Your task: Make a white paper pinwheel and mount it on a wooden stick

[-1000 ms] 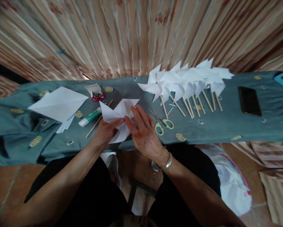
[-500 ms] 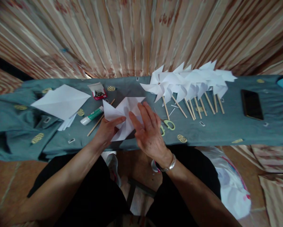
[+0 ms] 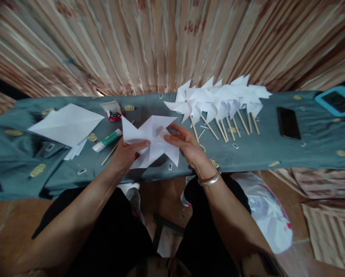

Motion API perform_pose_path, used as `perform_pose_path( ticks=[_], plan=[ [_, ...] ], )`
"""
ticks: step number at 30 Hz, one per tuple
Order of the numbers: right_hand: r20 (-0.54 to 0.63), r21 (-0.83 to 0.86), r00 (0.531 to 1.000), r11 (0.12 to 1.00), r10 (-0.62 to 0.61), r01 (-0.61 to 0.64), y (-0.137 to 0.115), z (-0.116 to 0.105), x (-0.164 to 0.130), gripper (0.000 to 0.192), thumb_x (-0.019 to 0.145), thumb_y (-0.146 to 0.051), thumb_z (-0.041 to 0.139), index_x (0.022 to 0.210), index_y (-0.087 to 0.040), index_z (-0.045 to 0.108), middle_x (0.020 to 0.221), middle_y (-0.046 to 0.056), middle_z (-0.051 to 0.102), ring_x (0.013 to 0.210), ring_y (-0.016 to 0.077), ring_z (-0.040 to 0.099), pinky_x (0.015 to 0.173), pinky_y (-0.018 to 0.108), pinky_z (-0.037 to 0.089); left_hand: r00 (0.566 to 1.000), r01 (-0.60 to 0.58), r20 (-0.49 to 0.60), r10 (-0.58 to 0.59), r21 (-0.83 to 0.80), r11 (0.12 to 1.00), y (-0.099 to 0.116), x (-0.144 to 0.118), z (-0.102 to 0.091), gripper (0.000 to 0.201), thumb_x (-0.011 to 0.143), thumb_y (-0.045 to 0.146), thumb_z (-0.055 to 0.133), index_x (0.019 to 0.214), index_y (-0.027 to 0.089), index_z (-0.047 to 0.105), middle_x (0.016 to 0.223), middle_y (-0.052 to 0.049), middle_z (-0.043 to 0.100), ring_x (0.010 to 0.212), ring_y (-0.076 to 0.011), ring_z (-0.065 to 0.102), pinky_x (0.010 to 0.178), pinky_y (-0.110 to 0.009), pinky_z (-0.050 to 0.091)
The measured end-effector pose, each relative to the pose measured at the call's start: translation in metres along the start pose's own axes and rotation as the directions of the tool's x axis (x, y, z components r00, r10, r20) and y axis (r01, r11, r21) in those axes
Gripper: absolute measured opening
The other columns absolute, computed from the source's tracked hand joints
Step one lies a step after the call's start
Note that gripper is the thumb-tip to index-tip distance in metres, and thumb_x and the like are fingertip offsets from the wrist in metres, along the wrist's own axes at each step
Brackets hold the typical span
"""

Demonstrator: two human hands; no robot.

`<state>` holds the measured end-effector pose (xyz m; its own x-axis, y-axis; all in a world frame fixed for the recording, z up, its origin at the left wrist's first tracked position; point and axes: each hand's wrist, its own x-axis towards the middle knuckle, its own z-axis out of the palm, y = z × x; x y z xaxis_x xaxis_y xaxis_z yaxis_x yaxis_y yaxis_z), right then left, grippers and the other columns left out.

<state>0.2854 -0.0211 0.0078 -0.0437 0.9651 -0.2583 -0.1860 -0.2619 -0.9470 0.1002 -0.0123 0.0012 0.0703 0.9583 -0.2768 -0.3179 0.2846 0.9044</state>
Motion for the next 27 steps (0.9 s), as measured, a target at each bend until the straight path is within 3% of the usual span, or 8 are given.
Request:
perform_pose_path(
  ticks=[5,12,17,27],
  plan=[
    [0.071,0.05,0.997,0.998,0.019,-0.022,-0.0017,0.0098,-0.0042,0.057,0.057,-0.034,0.088,0.109,-0.025,0.065,0.089,0.001,0.076,0.08,0.0214,0.071,0.076,0.037,0.059,1.0,-0.01,0.017,0.009,0.029,1.0,0.0019,-0.0046,0.0051,0.028,0.05,0.022,0.084,0.076,0.016,0.075,0.074,-0.001,0.076,0.069,-0.019,0.068,0.069,-0.031,0.054],
    [0.072,0.02,0.997,1.0,-0.01,0.009,0.0,0.0098,-0.0041,0.055,0.052,-0.034,0.09,0.1,-0.023,0.065,0.085,0.001,0.076,0.076,0.0216,0.071,0.074,0.038,0.059,1.0,0.011,0.023,-0.012,0.054,0.998,-0.0039,-0.0011,0.0059,0.026,0.047,0.023,0.086,0.068,0.015,0.073,0.071,-0.001,0.075,0.072,-0.0207,0.07,0.074,-0.033,0.055],
    [0.056,-0.011,0.997,0.999,-0.048,0.049,0.004,0.0092,-0.0031,0.052,0.053,-0.035,0.09,0.097,-0.021,0.066,0.089,0.003,0.076,0.082,0.024,0.071,0.08,0.042,0.058,0.999,0.004,0.036,-0.006,0.054,0.999,-0.0069,0.0006,0.0071,0.029,0.047,0.025,0.087,0.072,0.016,0.075,0.074,-0.003,0.075,0.076,-0.0232,0.071,0.075,-0.035,0.055],
    [0.03,-0.061,0.997,0.996,-0.069,0.071,0.0065,0.0082,-0.0008,0.049,0.054,-0.037,0.088,0.095,-0.022,0.065,0.084,0.001,0.074,0.078,0.0229,0.069,0.074,0.04,0.057,1.0,0.009,0.021,-0.01,0.071,0.997,-0.0045,-0.0012,0.0097,0.032,0.044,0.023,0.087,0.073,0.015,0.075,0.076,-0.003,0.076,0.082,-0.0253,0.071,0.077,-0.036,0.055]
  ],
)
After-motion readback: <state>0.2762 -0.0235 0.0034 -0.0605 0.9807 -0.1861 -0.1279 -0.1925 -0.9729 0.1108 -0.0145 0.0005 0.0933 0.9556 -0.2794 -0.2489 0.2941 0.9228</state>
